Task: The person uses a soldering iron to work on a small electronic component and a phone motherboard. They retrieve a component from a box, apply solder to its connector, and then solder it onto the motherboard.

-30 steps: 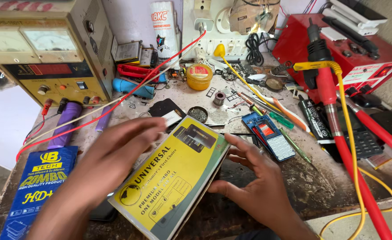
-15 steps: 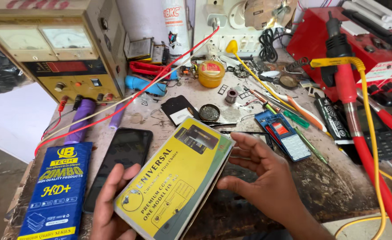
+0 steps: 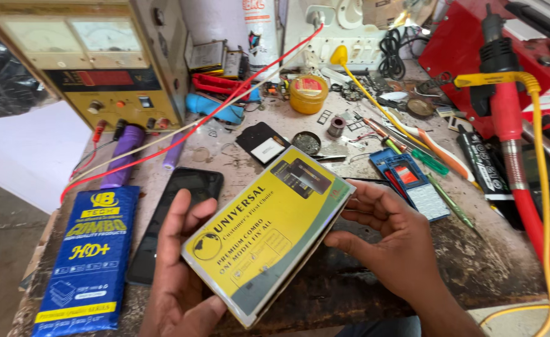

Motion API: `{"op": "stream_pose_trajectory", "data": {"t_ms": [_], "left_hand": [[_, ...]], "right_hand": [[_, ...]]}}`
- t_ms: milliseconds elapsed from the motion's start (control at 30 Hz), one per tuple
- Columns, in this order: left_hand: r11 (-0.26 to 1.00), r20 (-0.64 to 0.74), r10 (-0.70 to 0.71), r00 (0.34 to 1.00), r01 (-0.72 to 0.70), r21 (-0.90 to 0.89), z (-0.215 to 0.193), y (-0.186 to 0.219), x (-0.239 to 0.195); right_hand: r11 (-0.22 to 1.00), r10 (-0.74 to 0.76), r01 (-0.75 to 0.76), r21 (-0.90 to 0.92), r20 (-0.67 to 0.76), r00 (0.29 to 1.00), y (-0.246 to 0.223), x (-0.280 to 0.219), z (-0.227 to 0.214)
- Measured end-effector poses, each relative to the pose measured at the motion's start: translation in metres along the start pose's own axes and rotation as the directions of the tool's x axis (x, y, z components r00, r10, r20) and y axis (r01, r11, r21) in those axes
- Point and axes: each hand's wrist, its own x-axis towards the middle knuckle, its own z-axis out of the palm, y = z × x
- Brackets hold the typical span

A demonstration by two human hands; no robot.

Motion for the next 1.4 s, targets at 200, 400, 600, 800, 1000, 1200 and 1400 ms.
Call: {"op": "stream_pose_trajectory", "data": {"t_ms": [200,400,600,800,1000,1200,1400], "left_hand": [[0.939,-0.049,0.171,0.984,-0.148,0.31,0.02,-0.004,0.019],[0.996,-0.485,-0.078,0.871,0.047,-0.076,0.025,0.009,0.042],[0.829,-0.301,0.412,0.86,-0.216,0.516,0.041,0.037,0.053],[-0.36,0.48,0.347,0.806,-0.358,0.861,0.038,0.081,0.051],[-0.163,0.676,0.014,0.737,-0.665,0.728,0.027,0.091,0.084],[-0.036,0.594,0.165,0.787,-0.597,0.801,0.019,0.067,0.06],[0.515,0.074,0.482,0.873,-0.351,0.782,0.024,0.058,0.022]], "right_hand": [[0.992,-0.075,0.068,-0.103,-0.065,0.995,0.004,-0.006,0.002],[0.988,-0.09,0.085,-0.127,-0.036,0.995,-0.015,-0.003,0.001],[0.752,-0.181,0.212,-0.625,0.114,0.977,-0.06,0.022,-0.002],[0.747,0.056,0.066,-0.662,0.161,0.985,-0.077,0.049,-0.005],[0.966,0.058,-0.059,-0.254,-0.01,0.998,-0.045,0.054,-0.015],[0.794,-0.18,0.131,-0.594,-0.024,0.983,-0.027,0.045,-0.022],[0.603,0.048,-0.051,-0.796,-0.027,0.998,-0.042,0.038,-0.019]]}}
